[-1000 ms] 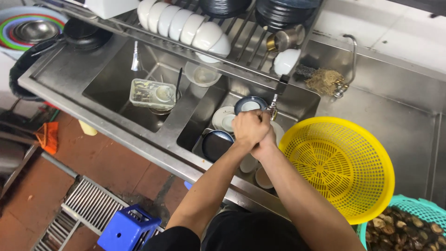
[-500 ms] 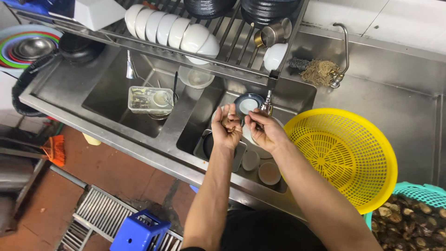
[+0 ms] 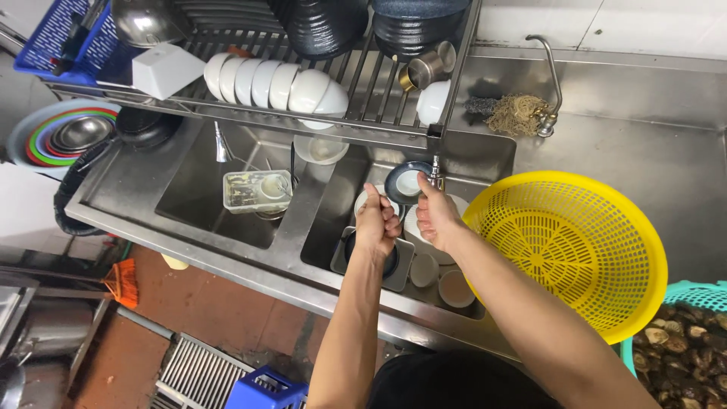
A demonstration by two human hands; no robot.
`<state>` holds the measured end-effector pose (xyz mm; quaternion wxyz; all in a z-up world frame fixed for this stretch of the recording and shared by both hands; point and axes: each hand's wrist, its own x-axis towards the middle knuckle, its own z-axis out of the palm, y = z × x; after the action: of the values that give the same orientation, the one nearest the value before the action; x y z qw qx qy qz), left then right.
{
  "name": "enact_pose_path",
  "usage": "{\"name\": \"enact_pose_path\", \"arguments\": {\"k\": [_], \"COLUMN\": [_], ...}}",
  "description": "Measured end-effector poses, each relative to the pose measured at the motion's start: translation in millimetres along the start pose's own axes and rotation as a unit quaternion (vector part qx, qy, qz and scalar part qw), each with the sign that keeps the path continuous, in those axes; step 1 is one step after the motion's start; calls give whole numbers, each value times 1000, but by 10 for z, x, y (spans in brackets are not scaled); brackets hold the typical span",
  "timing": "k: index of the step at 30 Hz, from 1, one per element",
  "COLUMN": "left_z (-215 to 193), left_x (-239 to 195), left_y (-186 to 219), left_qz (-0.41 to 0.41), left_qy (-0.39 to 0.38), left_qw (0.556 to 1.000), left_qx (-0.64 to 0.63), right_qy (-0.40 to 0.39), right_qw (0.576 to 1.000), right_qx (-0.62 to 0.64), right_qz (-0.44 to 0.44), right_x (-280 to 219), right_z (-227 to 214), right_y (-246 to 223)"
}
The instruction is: The person moves a basket of dried mushrooms to a sink area and begins cleaning them. They pick up individual mushrooms, rinse them under running water, and place them into a yellow colander.
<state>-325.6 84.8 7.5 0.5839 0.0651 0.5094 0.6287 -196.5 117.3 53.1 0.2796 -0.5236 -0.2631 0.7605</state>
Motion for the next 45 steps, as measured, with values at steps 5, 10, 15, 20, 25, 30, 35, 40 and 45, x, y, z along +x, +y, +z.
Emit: {"name": "enact_pose_path", "arguments": {"k": [5,10,15,20,25,30,35,40,45], "left_z": [236,325,216,210,200,168,192,46,142], "left_x": [-315,-223,91,79,104,193,123,482,230], "left_y": [253,196,-80,-122,-177,-253,-249,-426,-316], "left_qz": [-47,-44,62,98,111,123,148,185,190], "left_qy": [-41,-29,36,48,53,50,66,83,117], "left_qw": [992,986,972,969,970,965,956,928,903], "left_qx": [106,159,223,221,211,226,246,312,366], "right_qy": [68,110,108,114,119,122,126,151,147], "right_qw": [993,981,949,944,942,940,937,922,915], "right_qx": [-84,-74,-202,-205,-205,-205,-206,-203,-193], "right_qz": [-55,-139,-215,-232,-239,-244,-251,-294,-322], "right_x": [19,504,741,619,449,375,407,598,596], "right_z": [130,113,86,138,150,169,158,100,107], "right_y": [12,262,379,356,304,277,315,400,426]}}
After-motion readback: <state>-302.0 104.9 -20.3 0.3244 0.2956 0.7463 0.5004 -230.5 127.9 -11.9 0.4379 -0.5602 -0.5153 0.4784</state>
